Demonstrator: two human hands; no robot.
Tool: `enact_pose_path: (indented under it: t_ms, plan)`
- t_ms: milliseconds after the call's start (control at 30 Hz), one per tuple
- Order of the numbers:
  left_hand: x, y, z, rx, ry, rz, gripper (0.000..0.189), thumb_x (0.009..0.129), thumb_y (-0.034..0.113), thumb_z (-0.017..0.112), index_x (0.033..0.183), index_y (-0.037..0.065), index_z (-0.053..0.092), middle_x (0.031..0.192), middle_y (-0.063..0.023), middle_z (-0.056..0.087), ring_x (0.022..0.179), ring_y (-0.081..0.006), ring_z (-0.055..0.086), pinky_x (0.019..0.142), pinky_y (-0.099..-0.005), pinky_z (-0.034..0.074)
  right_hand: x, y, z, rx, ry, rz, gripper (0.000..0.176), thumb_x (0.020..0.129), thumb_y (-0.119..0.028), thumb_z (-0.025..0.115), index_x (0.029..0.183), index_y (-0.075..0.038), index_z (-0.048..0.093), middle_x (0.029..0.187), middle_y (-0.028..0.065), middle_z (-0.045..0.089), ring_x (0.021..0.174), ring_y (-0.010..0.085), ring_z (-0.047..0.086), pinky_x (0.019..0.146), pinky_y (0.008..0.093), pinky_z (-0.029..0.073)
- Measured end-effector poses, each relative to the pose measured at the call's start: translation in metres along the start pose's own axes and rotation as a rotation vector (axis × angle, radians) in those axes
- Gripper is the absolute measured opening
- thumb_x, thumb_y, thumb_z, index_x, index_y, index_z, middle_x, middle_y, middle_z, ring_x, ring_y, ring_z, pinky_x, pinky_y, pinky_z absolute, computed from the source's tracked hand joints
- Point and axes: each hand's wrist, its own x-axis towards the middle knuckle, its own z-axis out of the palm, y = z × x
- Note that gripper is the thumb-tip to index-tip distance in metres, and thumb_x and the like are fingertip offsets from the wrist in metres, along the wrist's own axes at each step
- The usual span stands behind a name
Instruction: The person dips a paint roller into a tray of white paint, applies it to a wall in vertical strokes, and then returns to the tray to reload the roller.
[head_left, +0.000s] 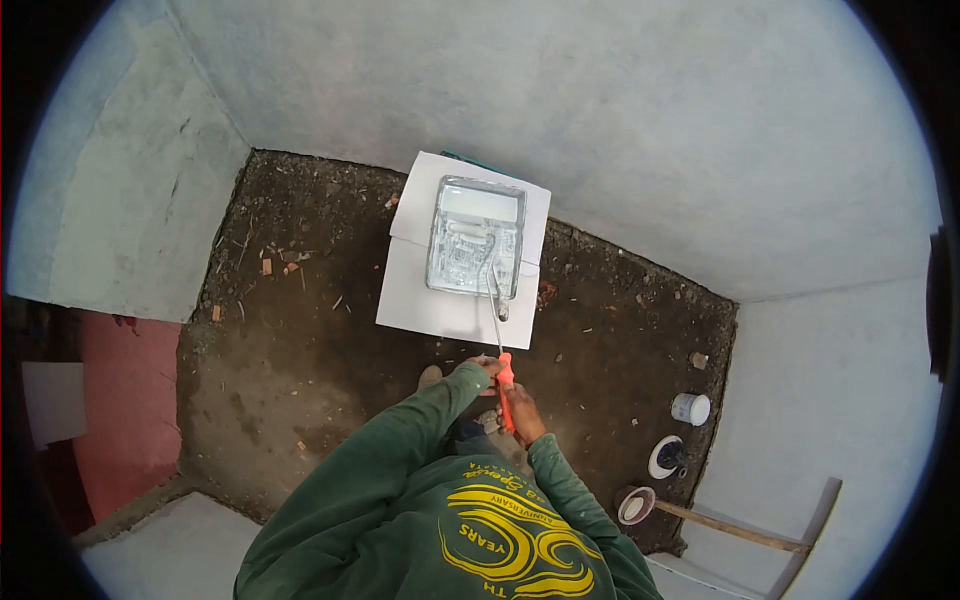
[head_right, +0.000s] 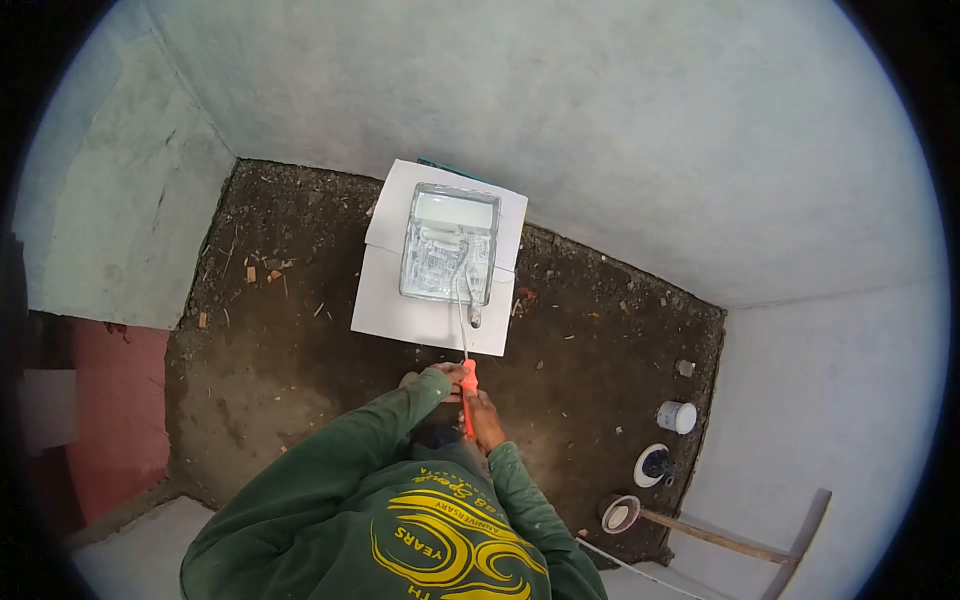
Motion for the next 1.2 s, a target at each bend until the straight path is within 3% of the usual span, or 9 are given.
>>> enact_pose_path:
  t_ms: [67,300,333,433,567,700,967,1033,1200]
  plan:
    - [-0.007,0.003,0.005,0.138,0.029,0.052,0.038,0.082,0.023,0.068,0.115,0.013,0.053,0.108,-0.0049,0.061,0.097,-0.0197,0.06,0.082,-0.0425,0.049,-0.005,0.007,0.004,-0.076,0.027,-0.071,0.026,0.093,-0.035,0.043,0.105,-0.012,0.044,0.063,0.0032,0.048,0.042,0.0125,0.045,0.034,0.0267,0.037]
    - [0.012,0.027,0.009,0.137,0.12,0.159,0.038,0.085,0.024,0.064,0.118,0.012,0.051,0.106,-0.0073,0.062,0.092,-0.0214,0.063,0.076,-0.0416,0.052,0.008,-0.017,-0.002,-0.104,0.008,-0.065,0.025,0.093,-0.036,0.042,0.106,-0.015,0.044,0.062,0.0033,0.048,0.041,0.0122,0.043,0.034,0.0258,0.035]
    - [0.009,0.031,0.01,0.192,0.154,0.169,0.041,0.088,0.032,0.059,0.122,0.012,0.046,0.105,-0.0105,0.062,0.091,-0.0247,0.063,0.076,-0.0434,0.052,0.009,-0.019,-0.004,-0.122,0.019,-0.067,0.026,0.093,-0.037,0.042,0.108,-0.015,0.044,0.062,0.0034,0.048,0.041,0.0122,0.043,0.034,0.0257,0.035]
    - [0.002,0.038,-0.031,0.024,0.132,0.158,0.043,0.09,0.038,0.053,0.125,0.015,0.043,0.104,-0.0127,0.063,0.097,-0.0259,0.061,0.073,-0.0434,0.052,0.009,-0.027,0.001,-0.112,0.022,-0.065,0.031,0.093,-0.036,0.043,0.116,-0.015,0.042,0.063,0.0037,0.048,0.041,0.0116,0.042,0.034,0.0255,0.035]
    - [0.017,0.041,-0.112,-0.114,0.319,0.046,0.048,0.092,0.043,0.043,0.132,0.016,0.037,0.109,-0.0187,0.06,0.096,-0.0302,0.06,0.072,-0.047,0.05,0.01,-0.007,-0.003,-0.043,0.074,-0.075,0.039,0.093,-0.035,0.043,0.126,-0.016,0.039,0.063,0.0033,0.047,0.042,0.0109,0.042,0.035,0.0258,0.035]
    - [0.033,0.068,-0.167,-0.18,0.544,0.086,0.055,0.091,0.048,0.044,0.133,0.013,0.037,0.12,-0.0187,0.052,0.106,-0.0335,0.053,0.084,-0.052,0.044,0.005,0.003,0.003,-0.222,0.119,-0.212,0.042,0.093,-0.034,0.043,0.128,-0.014,0.037,0.064,0.0043,0.049,0.044,0.0119,0.047,0.038,0.0267,0.039]
    - [0.166,0.099,-0.258,0.172,0.625,0.116,0.062,0.087,0.058,0.041,0.131,0.015,0.038,0.123,-0.0119,0.051,0.104,-0.0274,0.052,0.079,-0.0507,0.046,0.018,-0.005,0.005,-0.154,0.197,0.02,0.034,0.091,-0.021,0.042,0.121,-0.005,0.036,0.07,0.0076,0.052,0.049,0.0144,0.051,0.042,0.0277,0.043]
    - [0.188,0.11,-0.265,0.283,0.641,0.084,0.062,0.087,0.059,0.04,0.131,0.015,0.037,0.124,-0.0115,0.051,0.105,-0.0272,0.051,0.079,-0.0507,0.046,0.015,-0.021,0.011,-0.163,0.201,0.039,0.036,0.092,-0.021,0.042,0.123,-0.006,0.036,0.07,0.0074,0.052,0.05,0.0134,0.05,0.043,0.0268,0.042]
    - [0.198,0.123,-0.243,0.067,0.559,-0.063,0.065,0.087,0.063,0.034,0.133,0.018,0.037,0.13,-0.0087,0.047,0.115,-0.0266,0.047,0.089,-0.0522,0.04,0.008,-0.051,0.024,-0.321,0.281,0.014,0.041,0.093,-0.026,0.043,0.13,-0.009,0.036,0.072,0.0058,0.052,0.053,0.0101,0.046,0.047,0.0247,0.039]
